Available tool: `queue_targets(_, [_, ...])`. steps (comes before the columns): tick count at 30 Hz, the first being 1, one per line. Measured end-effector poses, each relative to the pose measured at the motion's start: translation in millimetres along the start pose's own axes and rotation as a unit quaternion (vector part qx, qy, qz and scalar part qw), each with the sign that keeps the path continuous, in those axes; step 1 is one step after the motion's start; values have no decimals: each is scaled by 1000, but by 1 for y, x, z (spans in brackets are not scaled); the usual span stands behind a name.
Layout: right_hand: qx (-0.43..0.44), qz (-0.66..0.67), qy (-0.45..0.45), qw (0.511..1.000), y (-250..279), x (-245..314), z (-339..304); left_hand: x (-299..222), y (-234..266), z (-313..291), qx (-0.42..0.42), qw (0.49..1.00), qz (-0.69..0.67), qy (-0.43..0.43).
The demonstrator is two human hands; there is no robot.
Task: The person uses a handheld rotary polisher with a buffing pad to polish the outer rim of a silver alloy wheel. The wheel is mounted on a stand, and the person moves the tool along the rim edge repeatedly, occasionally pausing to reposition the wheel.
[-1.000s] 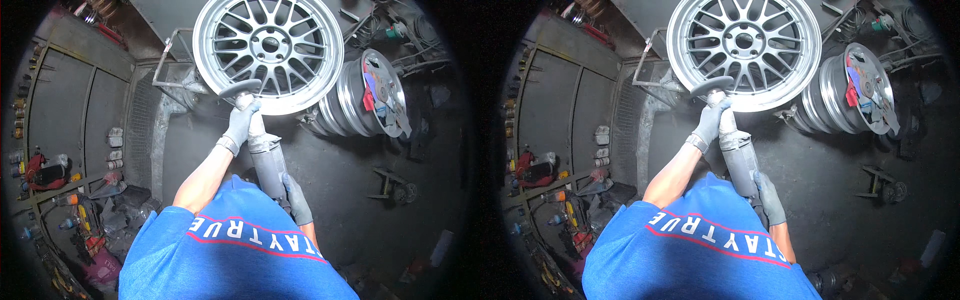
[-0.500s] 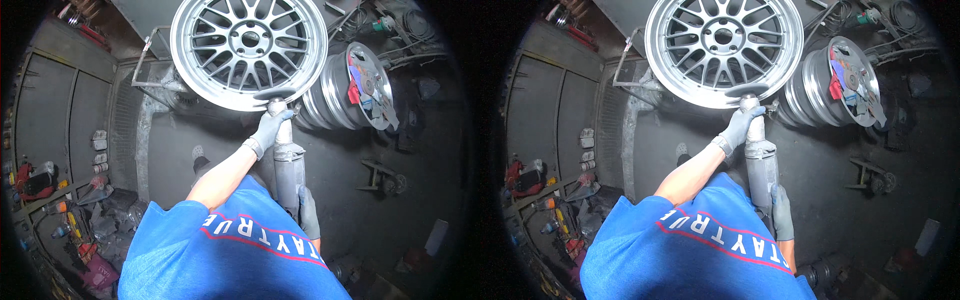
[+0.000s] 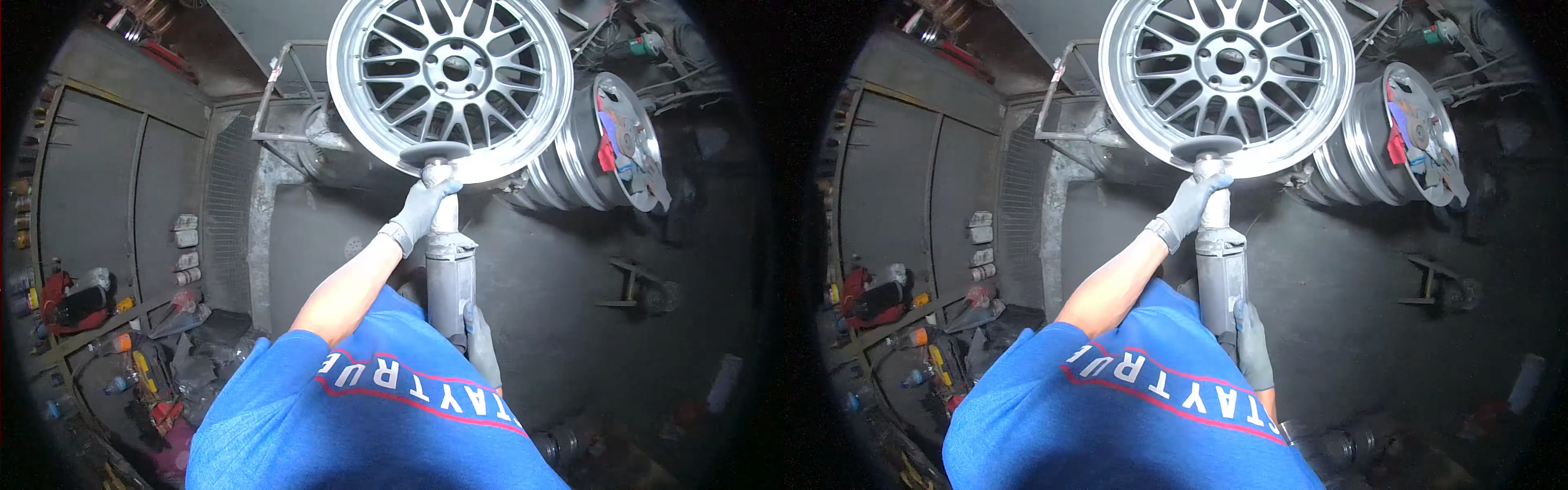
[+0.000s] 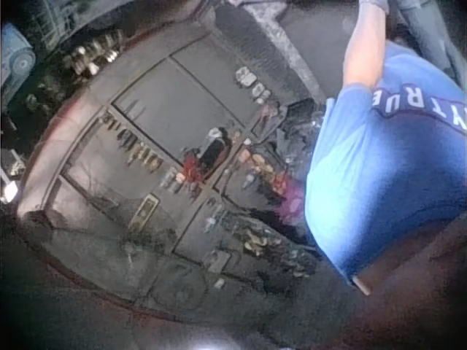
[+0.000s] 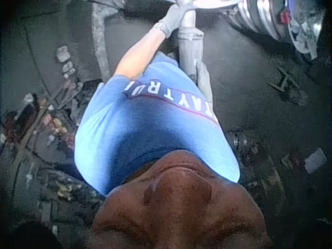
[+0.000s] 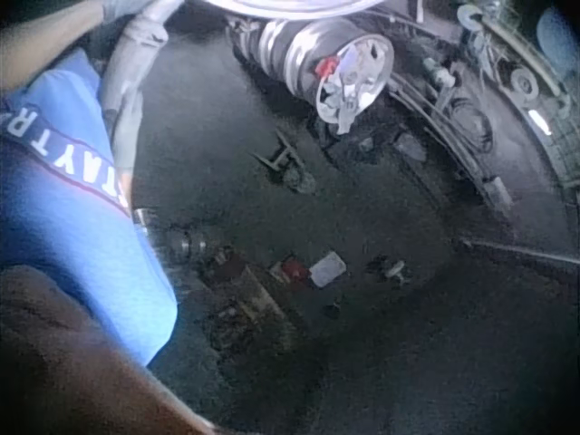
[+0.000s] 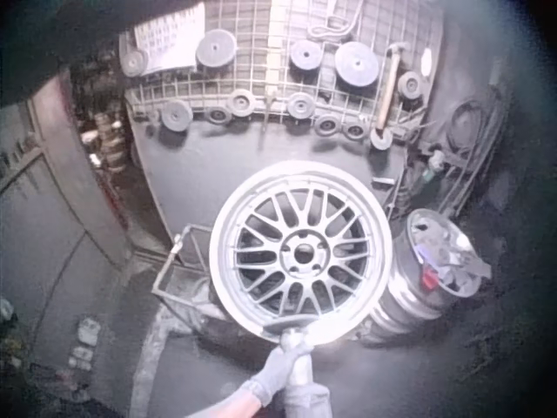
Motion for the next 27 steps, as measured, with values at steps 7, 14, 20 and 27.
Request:
queue_targets(7, [37,102,-4,994,-26,5,18,-36,25,-9,-40,998,20,-44])
queue_targets(14, [-18,-36,10,999,87,8,36,26,-25,7,-49,997,-46,-39])
queue_targets(20, [-58,-31,12,998,148,49,14,48,-112,4,-26,996,-86,-28])
queue_targets(27, [-3,-97,50,994,151,35,52,38,-69,1,-54,993,-89,-59])
Point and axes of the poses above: each hand's wrist, its own z-axis towards the middle knuckle, its own y-axis out of the back of the hand, x = y × z, the point moved 6 cm from there along z, towards the middle knuckle, and after that the axes turned 7 degrees about z, right-handed, at the moved point
